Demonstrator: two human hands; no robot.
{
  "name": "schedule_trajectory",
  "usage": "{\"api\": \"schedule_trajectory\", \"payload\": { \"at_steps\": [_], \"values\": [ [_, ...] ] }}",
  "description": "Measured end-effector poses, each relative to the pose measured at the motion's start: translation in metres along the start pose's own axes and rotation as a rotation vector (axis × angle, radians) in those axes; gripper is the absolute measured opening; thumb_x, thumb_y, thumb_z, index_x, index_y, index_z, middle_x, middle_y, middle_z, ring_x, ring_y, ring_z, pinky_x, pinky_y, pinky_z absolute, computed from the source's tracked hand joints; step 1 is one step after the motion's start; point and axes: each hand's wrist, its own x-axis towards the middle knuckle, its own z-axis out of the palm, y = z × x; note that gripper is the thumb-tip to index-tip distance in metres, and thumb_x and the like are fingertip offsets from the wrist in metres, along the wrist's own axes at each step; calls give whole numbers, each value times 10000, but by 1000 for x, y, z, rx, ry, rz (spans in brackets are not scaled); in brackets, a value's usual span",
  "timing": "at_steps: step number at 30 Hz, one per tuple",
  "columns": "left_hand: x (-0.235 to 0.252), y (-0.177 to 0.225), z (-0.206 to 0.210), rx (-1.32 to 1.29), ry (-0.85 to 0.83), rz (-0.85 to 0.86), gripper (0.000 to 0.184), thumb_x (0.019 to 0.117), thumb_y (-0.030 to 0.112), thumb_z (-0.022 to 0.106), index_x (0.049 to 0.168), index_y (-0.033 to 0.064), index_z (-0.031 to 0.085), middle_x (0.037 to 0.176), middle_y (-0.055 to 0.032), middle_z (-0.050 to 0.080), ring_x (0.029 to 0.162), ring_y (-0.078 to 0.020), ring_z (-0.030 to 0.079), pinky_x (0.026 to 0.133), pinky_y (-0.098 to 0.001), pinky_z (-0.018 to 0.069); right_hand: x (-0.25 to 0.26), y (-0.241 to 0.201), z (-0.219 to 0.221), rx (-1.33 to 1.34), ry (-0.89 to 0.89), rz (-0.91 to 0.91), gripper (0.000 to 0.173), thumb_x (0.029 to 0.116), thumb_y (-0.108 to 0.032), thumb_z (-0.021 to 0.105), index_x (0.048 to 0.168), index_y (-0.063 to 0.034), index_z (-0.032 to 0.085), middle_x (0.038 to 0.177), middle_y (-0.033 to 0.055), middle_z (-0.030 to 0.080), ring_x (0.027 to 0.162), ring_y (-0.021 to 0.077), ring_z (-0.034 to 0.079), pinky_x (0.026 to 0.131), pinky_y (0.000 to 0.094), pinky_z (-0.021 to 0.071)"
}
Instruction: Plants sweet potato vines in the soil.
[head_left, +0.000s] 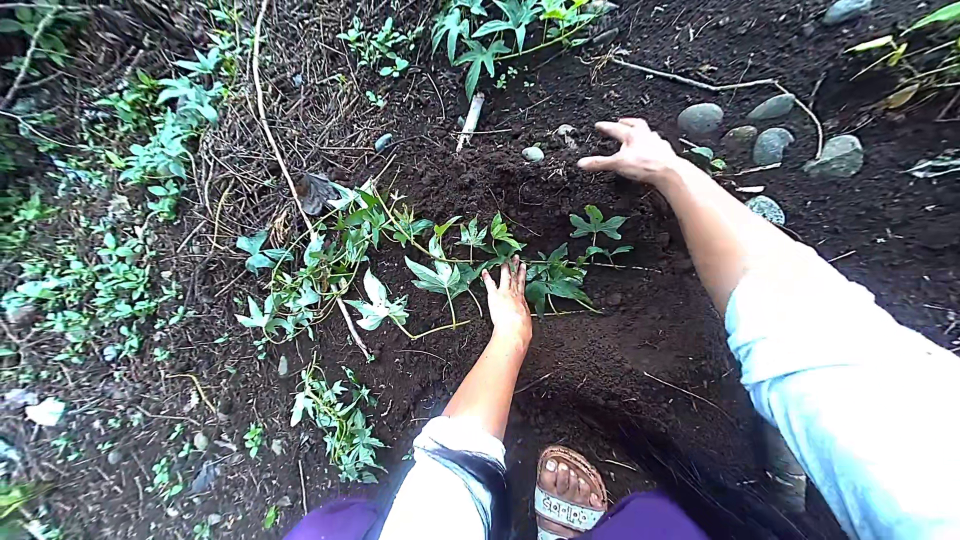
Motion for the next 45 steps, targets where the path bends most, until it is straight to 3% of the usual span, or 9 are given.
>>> {"api": "schedule_trajectory", "payload": {
  "at_steps": [3, 10, 15, 20, 25, 31, 37, 41, 45],
  "values": [
    [-1, 0, 1, -30, 3, 1, 721, 1060, 137, 521, 1650, 25, 122, 1749, -113, 4, 1610, -350, 1, 1202, -721, 8, 14, -7, 16, -163, -110, 67, 910, 758, -733, 765, 1532, -331, 505, 1631, 161, 371, 1448, 511, 335, 996, 769, 359],
    [2, 2, 1, 47, -28, -6, 720, 1057, 115, 500, 1650, 17, 104, 1748, -110, -40, 1610, -351, -11, 1199, -732, 28, 4, -8, 20, -203, -87, 76, 863, 773, -706, 773, 1493, -281, 562, 1619, 98, 406, 1452, 468, 352, 971, 739, 401],
    [1, 2, 0, 38, -31, -10, 729, 1058, 119, 500, 1651, 20, 88, 1746, -119, -49, 1611, -343, -22, 1202, -726, 20, 3, -7, 22, -218, -78, 64, 864, 787, -705, 761, 1500, -263, 555, 1622, 114, 393, 1434, 482, 370, 951, 739, 416],
    [0, 3, 0, 56, -35, -1, 713, 1068, 142, 483, 1650, 14, 91, 1745, -130, -37, 1610, -340, -34, 1203, -725, 5, -1, -2, 30, -278, 35, -63, 876, 813, -689, 739, 1545, -275, 492, 1716, 144, 180, 1533, 442, 227, 1143, 712, 232],
    [0, 2, 2, 87, -22, 6, 685, 1072, 127, 461, 1647, 6, 109, 1746, -123, -47, 1611, -333, -47, 1200, -727, 2, -2, 8, 38, -152, 85, -103, 811, 823, -626, 777, 1479, -194, 577, 1605, 122, 419, 1447, 433, 365, 1075, 666, 345],
    [-1, 2, 1, 84, -21, 8, 677, 1067, 101, 457, 1645, 2, 118, 1745, -126, -42, 1611, -330, -45, 1196, -729, 3, -1, 1, 32, -158, 28, -38, 808, 815, -618, 792, 1463, -180, 589, 1598, 111, 429, 1442, 441, 366, 1025, 696, 369],
    [1, 2, 0, 48, -24, -4, 737, 1039, 91, 509, 1648, 10, 103, 1746, -123, -31, 1610, -345, -22, 1196, -731, 23, -12, -9, 29, -186, -47, 9, 717, 813, -542, 827, 1416, -212, 626, 1506, 168, 504, 1359, 488, 430, 939, 720, 404],
    [1, 3, 0, 48, -21, -2, 723, 1034, 74, 506, 1647, 13, 127, 1748, -122, -16, 1611, -333, -23, 1196, -731, 7, -52, -4, 41, -175, -59, -112, 659, 834, -397, 844, 1426, -221, 614, 1464, 183, 537, 1260, 480, 542, 898, 718, 453],
    [2, 3, 0, 61, -46, 0, 724, 1022, 67, 517, 1643, 5, 150, 1748, -116, -27, 1612, -326, -41, 1195, -737, -9, -89, -8, 45, -217, -127, -280, 502, 903, -528, 744, 1309, -234, 718, 1429, 129, 599, 1159, 401, 649, 867, 682, 499]
  ]
}}
